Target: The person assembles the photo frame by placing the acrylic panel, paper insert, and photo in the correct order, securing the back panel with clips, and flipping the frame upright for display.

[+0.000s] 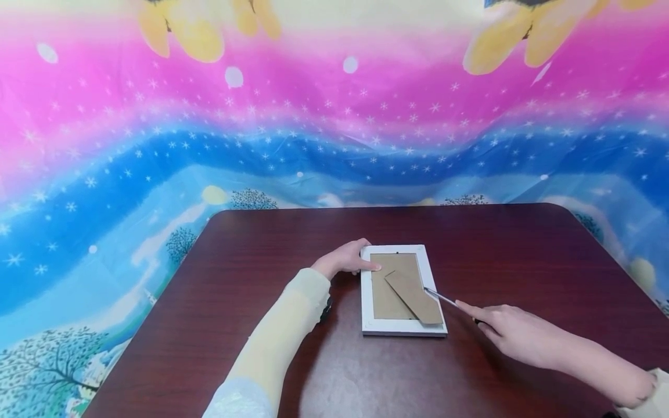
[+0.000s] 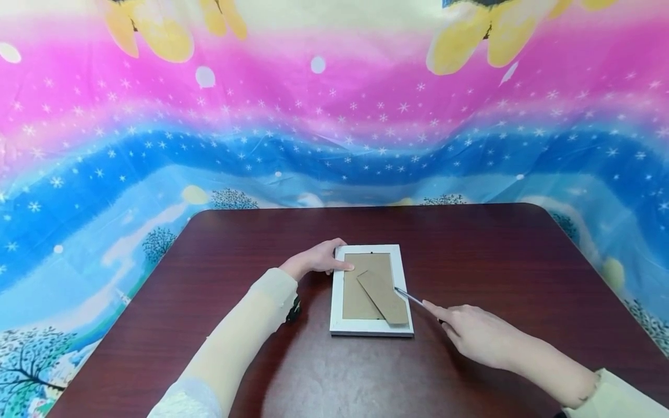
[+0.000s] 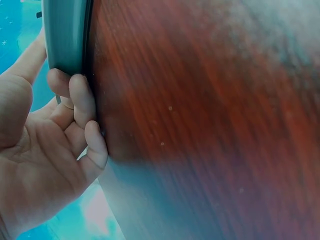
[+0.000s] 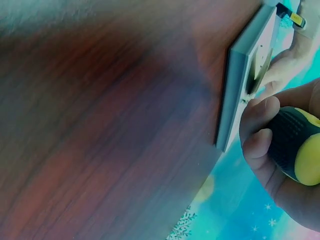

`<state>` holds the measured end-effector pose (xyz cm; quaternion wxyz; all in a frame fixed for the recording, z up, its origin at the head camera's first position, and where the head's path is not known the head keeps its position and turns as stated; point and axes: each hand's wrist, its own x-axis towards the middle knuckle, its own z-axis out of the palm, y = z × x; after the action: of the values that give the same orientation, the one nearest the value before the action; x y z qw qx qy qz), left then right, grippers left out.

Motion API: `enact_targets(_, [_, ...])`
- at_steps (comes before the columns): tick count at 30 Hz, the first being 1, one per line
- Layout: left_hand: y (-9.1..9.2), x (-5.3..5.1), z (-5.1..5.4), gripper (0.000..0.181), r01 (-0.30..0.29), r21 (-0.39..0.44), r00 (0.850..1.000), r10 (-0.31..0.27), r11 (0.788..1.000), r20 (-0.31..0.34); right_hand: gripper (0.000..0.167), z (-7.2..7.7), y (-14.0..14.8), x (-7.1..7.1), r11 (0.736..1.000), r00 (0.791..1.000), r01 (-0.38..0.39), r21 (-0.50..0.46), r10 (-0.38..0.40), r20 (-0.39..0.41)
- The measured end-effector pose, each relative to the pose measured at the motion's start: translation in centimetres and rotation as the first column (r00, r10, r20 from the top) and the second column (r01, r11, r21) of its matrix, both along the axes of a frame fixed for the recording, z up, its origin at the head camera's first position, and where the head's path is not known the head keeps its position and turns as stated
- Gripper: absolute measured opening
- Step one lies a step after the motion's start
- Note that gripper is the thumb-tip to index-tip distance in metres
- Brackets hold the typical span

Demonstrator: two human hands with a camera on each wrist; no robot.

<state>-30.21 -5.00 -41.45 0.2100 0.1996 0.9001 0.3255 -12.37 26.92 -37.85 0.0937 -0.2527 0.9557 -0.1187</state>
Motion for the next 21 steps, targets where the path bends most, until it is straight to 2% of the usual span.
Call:
enact_targets(7, [0.2, 0.0, 0.3, 0.069, -0.019, -0.039, 1.0, 0.018, 0.999, -0.019, 0.057, -0.4, -0.4, 0.4, 1.0, 0.999, -0.023, -0.014, 0.022, -0.023])
enact_targets(14, [0.3, 0.0, 0.3, 0.066, -0.045, -0.056, 0.999, 0.043, 0.997, -0.024, 0.057, -0.5, -1.1, 0.4, 0.997, 0.988, -0.073, 0.039, 0.077, -0.133])
enact_targets(17, [0.3, 0.0, 0.2, 0.065, -0.05, -0.053, 0.999, 0.049, 0.997, -0.013, 0.055, -0.5, -1.3, 0.4, 0.991, 0.972, -0.096, 0.093, 0.113, -0.206])
enact_targets(21, [0.5, 0.2, 0.2, 0.066, -0.045, -0.039, 0.999, 0.045, 0.998, 0.006, 0.057, -0.2, -1.2, 0.2, 0.975, 0.928, -0.143, 0.172, 0.193, -0.319])
